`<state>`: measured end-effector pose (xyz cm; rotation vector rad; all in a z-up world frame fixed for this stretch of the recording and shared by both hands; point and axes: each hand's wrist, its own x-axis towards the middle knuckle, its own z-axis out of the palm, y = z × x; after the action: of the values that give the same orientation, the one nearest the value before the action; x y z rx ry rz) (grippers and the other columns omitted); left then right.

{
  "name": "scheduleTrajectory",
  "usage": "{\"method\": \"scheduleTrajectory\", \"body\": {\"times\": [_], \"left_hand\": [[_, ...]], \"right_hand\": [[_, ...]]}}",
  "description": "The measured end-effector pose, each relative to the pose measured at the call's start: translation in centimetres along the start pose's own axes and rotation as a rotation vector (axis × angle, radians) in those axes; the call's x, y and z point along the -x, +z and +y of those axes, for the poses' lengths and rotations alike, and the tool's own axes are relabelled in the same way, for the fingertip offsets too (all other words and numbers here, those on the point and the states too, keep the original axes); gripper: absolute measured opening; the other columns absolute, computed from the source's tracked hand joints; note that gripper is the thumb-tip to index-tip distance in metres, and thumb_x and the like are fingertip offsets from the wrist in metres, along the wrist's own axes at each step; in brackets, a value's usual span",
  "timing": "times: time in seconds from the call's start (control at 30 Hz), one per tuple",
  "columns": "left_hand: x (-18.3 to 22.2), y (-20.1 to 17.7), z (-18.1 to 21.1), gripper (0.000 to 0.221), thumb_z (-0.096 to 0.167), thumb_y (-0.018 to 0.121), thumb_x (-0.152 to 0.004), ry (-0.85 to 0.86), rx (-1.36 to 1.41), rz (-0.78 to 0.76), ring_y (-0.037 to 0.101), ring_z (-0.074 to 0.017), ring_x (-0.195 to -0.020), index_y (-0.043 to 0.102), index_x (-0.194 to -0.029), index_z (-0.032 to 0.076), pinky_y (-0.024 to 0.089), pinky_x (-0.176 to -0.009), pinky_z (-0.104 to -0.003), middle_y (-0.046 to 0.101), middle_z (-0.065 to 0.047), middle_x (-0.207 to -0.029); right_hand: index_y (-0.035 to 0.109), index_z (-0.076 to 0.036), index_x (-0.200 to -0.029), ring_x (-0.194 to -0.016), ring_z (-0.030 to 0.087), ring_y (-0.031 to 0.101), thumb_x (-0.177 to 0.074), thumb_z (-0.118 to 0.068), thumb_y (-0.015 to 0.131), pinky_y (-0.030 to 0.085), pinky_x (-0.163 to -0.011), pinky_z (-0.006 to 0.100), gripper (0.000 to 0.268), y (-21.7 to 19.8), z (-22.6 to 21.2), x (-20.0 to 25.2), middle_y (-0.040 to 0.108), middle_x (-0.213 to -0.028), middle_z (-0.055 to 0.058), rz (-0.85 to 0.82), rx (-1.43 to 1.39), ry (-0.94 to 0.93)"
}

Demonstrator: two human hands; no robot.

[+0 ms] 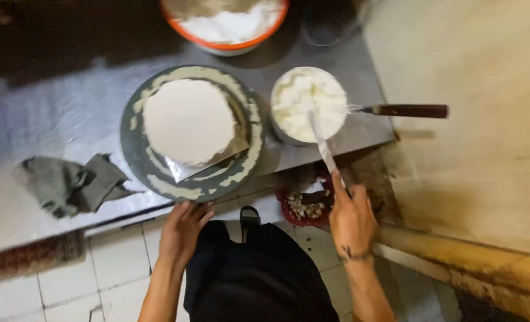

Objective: Apply cream icing to the top and sides of a cake layer using a spatula and turntable.

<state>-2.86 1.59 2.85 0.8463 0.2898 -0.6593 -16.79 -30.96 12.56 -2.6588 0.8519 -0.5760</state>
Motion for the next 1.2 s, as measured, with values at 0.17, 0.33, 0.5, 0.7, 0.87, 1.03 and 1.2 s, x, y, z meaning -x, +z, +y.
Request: {"method": "scheduleTrajectory", "body": {"times": [0.17,0.33,0.5,0.7,0.87,1.03,1.2], "left_hand": [[0.7,0.2,0.4,0.054,0.036,0.06,-0.094,-0.055,-0.07,0.051,0.057,-0.0333,-0.13,0.052,-0.142,0.012,0.045,-0.105,-0.048,0.061,-0.011,-0.141],[0.1,-2.3,-0.8,0.059,0.04,0.057,-0.097,-0.028,-0.052,0.063,0.06,-0.0329,-0.125,0.048,-0.145,0.009,0.048,-0.102,-0.047,0.059,-0.014,-0.142],[-3.6,-3.0,3.3,0.059,0.032,0.063,-0.097,0.357,-0.203,0.434,0.059,-0.0248,-0.119,0.046,-0.15,0.013,0.052,-0.095,-0.04,0.056,-0.007,-0.139],[-8.9,-0.3,12.8,0.039,0.016,0.072,-0.094,0.828,-0.893,0.462,0.059,-0.0297,-0.127,0.067,-0.133,0.018,0.057,-0.094,-0.039,0.049,-0.013,-0.148],[-12.6,0.5,16.1,0.022,0.017,0.071,-0.092,0.768,-1.112,0.335,0.068,-0.0297,-0.115,0.077,-0.114,0.018,0.06,-0.091,-0.037,0.059,-0.01,-0.143],[-13.8,1.2,17.9,0.016,0.016,0.079,-0.087,0.692,-1.23,0.239,0.07,-0.0275,-0.101,0.081,-0.103,0.015,0.059,-0.083,-0.038,0.065,-0.009,-0.12],[-13.4,3.1,19.7,0.015,0.017,0.078,-0.087,0.581,-1.25,0.186,0.07,-0.024,-0.094,0.081,-0.102,0.016,0.061,-0.075,-0.036,0.064,-0.008,-0.108]], "right_hand": [[0.06,-0.015,-0.142,-0.076,0.021,0.061,-0.097,-0.007,0.066,0.052,-0.065,0.036,0.046,-8.6,-0.1,5.3,0.062,-0.095,0.01,0.014,-0.191,0.22],[0.06,-0.008,-0.135,-0.071,0.015,0.06,-0.098,-0.009,0.066,0.05,-0.062,0.032,0.038,-11.2,-1.7,1.0,0.064,-0.093,0.006,-0.06,-0.44,0.311],[0.064,-0.003,-0.124,-0.062,0.01,0.055,-0.098,-0.011,0.068,0.045,-0.056,0.028,0.027,0.5,0.5,-1.6,0.062,-0.084,0.003,-0.194,-0.696,0.345],[0.074,-0.007,-0.115,-0.046,0.01,0.046,-0.093,-0.014,0.073,0.035,-0.042,0.028,0.023,9.2,-8.9,-5.3,0.059,-0.063,0.0,-0.335,-0.782,0.455],[0.077,-0.01,-0.114,-0.048,0.008,0.047,-0.092,-0.016,0.075,0.034,-0.043,0.028,0.024,12.2,-10.6,-6.5,0.064,-0.067,-0.001,-0.309,-0.764,0.387],[0.081,-0.01,-0.105,-0.056,0.009,0.055,-0.09,-0.021,0.078,0.041,-0.052,0.029,0.018,13.5,-9.9,-5.5,0.071,-0.071,0.002,-0.269,-0.635,0.331],[0.082,-0.006,-0.098,-0.058,0.009,0.053,-0.087,-0.021,0.081,0.044,-0.053,0.029,0.019,13.4,-10.3,-4.8,0.072,-0.069,0.0,-0.255,-0.611,0.405]]}}
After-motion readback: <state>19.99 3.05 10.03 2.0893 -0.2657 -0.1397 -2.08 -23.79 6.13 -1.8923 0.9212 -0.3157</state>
